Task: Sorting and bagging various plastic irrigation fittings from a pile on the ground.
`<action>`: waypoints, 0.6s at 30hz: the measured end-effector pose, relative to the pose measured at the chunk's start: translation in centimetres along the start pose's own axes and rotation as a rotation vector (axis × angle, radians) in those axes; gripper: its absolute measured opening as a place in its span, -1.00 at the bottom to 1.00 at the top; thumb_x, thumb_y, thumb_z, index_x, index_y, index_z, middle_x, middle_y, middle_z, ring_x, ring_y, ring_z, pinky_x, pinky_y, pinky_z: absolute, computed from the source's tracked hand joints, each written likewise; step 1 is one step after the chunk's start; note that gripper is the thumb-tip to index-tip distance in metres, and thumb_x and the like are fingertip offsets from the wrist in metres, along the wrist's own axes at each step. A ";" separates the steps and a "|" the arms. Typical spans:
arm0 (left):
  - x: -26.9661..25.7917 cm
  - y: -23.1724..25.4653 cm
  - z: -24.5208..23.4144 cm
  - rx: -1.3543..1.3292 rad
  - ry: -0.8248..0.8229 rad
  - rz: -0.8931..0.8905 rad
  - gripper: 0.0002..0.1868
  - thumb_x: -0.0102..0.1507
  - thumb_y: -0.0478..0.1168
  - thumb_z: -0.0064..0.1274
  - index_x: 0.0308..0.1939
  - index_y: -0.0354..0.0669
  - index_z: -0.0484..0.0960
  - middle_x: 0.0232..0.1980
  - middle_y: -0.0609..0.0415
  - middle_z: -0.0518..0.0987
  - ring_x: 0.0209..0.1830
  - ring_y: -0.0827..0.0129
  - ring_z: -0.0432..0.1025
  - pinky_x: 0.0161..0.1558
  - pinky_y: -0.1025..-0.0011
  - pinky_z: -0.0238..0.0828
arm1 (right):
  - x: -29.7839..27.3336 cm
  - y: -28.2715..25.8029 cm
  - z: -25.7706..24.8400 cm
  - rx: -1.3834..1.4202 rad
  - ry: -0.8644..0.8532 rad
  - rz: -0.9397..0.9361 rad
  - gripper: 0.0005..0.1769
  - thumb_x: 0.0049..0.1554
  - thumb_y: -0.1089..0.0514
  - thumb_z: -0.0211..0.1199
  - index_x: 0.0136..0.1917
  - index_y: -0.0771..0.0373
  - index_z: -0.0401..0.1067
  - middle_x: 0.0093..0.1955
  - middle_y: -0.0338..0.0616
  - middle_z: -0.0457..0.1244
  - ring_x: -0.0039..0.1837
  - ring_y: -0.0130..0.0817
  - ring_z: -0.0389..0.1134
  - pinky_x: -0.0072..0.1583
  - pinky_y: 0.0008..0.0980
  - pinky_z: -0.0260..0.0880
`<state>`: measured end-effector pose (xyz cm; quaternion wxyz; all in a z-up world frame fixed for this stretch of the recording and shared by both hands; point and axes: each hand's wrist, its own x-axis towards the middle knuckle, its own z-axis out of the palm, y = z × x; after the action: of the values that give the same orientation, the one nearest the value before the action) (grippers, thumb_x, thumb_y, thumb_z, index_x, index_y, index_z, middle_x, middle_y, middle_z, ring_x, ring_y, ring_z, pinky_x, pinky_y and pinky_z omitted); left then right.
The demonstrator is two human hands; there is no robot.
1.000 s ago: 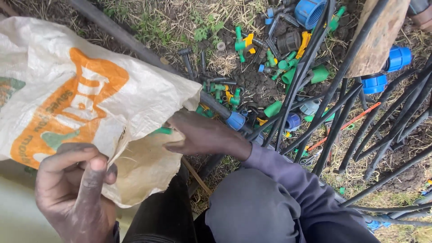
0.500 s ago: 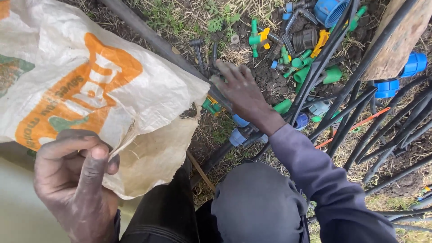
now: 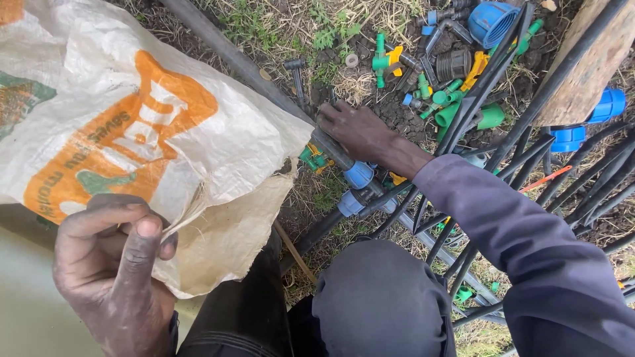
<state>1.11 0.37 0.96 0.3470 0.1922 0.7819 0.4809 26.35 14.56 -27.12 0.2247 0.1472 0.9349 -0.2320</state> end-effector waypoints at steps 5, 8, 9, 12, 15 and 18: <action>0.2 -0.1 -0.4 0.042 -0.014 0.012 -0.85 0.38 -0.24 0.14 -0.09 -0.11 0.46 -0.22 0.11 0.39 -0.29 0.47 0.28 -0.43 0.62 0.26 | -0.5 -0.5 0.1 -0.030 -0.010 0.029 -0.42 0.04 0.43 0.14 0.35 0.25 0.28 0.48 0.03 0.07 0.15 -0.19 0.22 -0.31 -0.46 0.41; 0.2 -0.3 -0.2 0.031 -0.019 0.016 -0.84 0.37 -0.21 0.15 -0.09 -0.08 0.46 -0.20 0.12 0.38 -0.32 0.47 0.28 -0.43 0.62 0.26 | -1.0 -0.4 0.9 -0.125 0.037 0.033 -0.33 0.06 0.41 0.15 0.44 0.23 0.21 0.44 -0.01 0.09 0.12 -0.22 0.23 -0.37 -0.49 0.40; 0.0 -0.3 -0.2 0.021 0.003 0.004 -0.84 0.36 -0.20 0.17 -0.10 -0.06 0.48 -0.20 0.12 0.38 -0.36 0.49 0.28 -0.43 0.63 0.26 | -1.1 -0.4 1.1 -0.135 0.051 0.011 -0.30 0.08 0.39 0.14 0.49 0.23 0.16 0.42 -0.01 0.08 0.14 -0.21 0.24 -0.37 -0.48 0.43; -0.1 -0.2 0.2 -0.021 0.003 0.015 -0.83 0.35 -0.20 0.18 -0.11 -0.09 0.48 -0.20 0.11 0.40 -0.37 0.48 0.27 -0.42 0.62 0.28 | -1.6 0.2 2.6 -0.136 0.103 0.028 -0.40 0.13 0.27 0.16 0.44 0.13 0.24 0.32 -0.06 0.14 0.14 -0.21 0.24 -0.45 -0.49 0.39; -0.1 0.1 -0.1 0.012 -0.016 0.003 -0.83 0.37 -0.20 0.16 -0.09 -0.10 0.48 -0.27 0.10 0.38 -0.37 0.49 0.27 -0.40 0.62 0.27 | -2.2 0.2 3.2 -0.084 0.145 0.038 -0.60 0.13 0.27 0.21 0.25 0.08 0.35 0.31 -0.08 0.13 0.12 -0.23 0.23 -0.43 -0.43 0.44; 0.2 0.0 -0.5 0.051 -0.036 0.020 -0.83 0.38 -0.18 0.14 -0.09 -0.07 0.45 -0.32 0.12 0.35 -0.35 0.49 0.25 -0.41 0.62 0.25 | -3.0 -0.2 1.1 0.163 0.001 0.179 -0.71 0.14 0.31 0.15 0.14 0.16 0.43 0.46 -0.05 0.10 0.22 -0.18 0.16 -0.26 -0.43 0.42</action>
<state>0.62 0.17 1.04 0.3510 0.2174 0.7855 0.4610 29.23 13.35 -26.49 0.2315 0.2478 0.8962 -0.2863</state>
